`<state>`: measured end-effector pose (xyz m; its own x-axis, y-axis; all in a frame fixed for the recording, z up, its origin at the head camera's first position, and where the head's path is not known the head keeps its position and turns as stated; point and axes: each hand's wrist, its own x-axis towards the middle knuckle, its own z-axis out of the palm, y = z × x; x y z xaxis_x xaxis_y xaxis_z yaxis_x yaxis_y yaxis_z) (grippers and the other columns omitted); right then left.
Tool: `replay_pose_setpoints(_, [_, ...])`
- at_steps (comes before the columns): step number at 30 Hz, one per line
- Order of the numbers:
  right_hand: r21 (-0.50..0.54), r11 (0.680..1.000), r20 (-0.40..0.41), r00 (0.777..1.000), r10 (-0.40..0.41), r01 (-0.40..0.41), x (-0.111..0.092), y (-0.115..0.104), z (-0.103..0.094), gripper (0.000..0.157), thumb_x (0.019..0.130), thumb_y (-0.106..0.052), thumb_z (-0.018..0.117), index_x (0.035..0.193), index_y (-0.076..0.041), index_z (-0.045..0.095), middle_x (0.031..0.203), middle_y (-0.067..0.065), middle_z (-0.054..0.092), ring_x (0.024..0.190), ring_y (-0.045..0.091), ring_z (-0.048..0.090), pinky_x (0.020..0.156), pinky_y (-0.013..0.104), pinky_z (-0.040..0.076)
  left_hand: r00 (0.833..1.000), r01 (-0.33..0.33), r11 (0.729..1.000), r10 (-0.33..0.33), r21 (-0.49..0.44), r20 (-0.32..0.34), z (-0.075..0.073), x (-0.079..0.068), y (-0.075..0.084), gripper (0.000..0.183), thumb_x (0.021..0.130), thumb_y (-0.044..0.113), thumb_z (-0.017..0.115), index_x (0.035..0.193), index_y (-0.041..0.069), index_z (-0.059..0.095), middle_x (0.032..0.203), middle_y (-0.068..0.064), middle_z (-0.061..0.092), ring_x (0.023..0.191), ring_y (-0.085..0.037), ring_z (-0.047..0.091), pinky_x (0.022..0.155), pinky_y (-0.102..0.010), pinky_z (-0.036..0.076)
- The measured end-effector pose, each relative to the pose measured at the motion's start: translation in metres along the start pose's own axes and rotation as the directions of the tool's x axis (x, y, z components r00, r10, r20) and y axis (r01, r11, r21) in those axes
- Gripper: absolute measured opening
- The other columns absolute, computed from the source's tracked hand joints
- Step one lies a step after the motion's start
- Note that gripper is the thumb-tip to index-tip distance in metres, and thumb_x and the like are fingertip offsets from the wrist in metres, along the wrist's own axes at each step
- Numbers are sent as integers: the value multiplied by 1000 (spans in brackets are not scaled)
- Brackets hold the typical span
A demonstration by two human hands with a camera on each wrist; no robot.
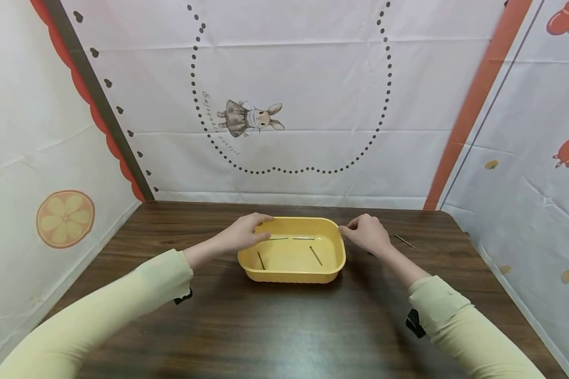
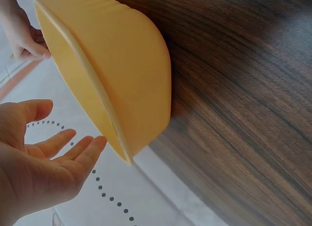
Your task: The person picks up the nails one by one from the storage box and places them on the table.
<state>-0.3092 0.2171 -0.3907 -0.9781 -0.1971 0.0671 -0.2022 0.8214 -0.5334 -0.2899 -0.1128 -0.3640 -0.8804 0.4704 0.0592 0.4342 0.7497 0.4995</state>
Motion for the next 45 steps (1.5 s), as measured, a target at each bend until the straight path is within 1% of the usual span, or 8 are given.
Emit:
replay_pose_setpoints(6, [31,999,-2,1000,-12,12,-3,0,1,35,95,-35,62,98,-4,78,84,14,77,78,26,71,60,24,51,999,-37,998,35,56,35,8,9,5,45,95,14,60,136,-2,56,138,-17,60,132,-31,54,110,-44,47])
replay_pose_setpoints(12, [39,999,-11,1000,-10,11,-4,0,3,34,95,-34,63,97,-4,78,81,12,76,75,23,71,61,24,51,994,-101,980,93,173,55,18,17,5,38,91,10,62,126,-5,62,127,-18,67,125,-31,60,108,-42,49])
replay_pose_setpoints(18, [59,998,-7,1000,11,-10,-3,-3,4,33,94,-34,65,98,-4,78,82,13,76,76,25,71,60,24,50,996,-84,964,76,252,43,26,21,4,34,90,10,64,121,-3,65,121,-18,69,117,-31,63,100,-42,53])
replay_pose_setpoints(25, [92,996,-19,1000,17,-15,-4,-7,6,29,93,-28,66,98,-3,78,83,12,77,77,28,73,60,24,51,996,-81,940,65,331,59,32,27,-3,28,92,10,65,117,-2,66,112,-16,68,103,-30,66,83,-40,58])
replay_pose_setpoints(30, [106,994,-26,1000,12,-9,-4,-7,6,25,93,-25,66,96,-3,78,78,8,76,75,28,72,59,24,52,995,-77,924,47,374,89,37,31,-7,22,95,8,61,115,0,66,109,-13,65,96,-24,63,74,-34,56])
replay_pose_setpoints(35, [113,993,-23,999,27,-24,-5,-8,6,24,93,-24,66,95,-3,78,77,9,75,74,28,70,58,24,51,994,-92,918,59,386,96,38,34,-7,15,95,5,59,106,0,67,100,-13,65,86,-22,59,67,-30,49])
replay_pose_setpoints(39, [138,990,-23,999,37,-33,-5,-8,6,24,93,-23,67,96,-2,78,77,8,75,73,26,71,59,26,57,993,-92,909,55,407,100,41,35,-8,10,93,2,59,95,2,68,95,-12,65,81,-20,55,66,-30,45])
replay_pose_setpoints(45, [173,983,-19,998,58,-54,-5,-7,7,24,93,-24,67,96,-2,77,75,6,73,73,26,71,65,35,63,993,-100,886,62,453,97,49,38,-12,8,90,2,60,89,4,68,97,-11,66,86,-21,60,70,-33,53])
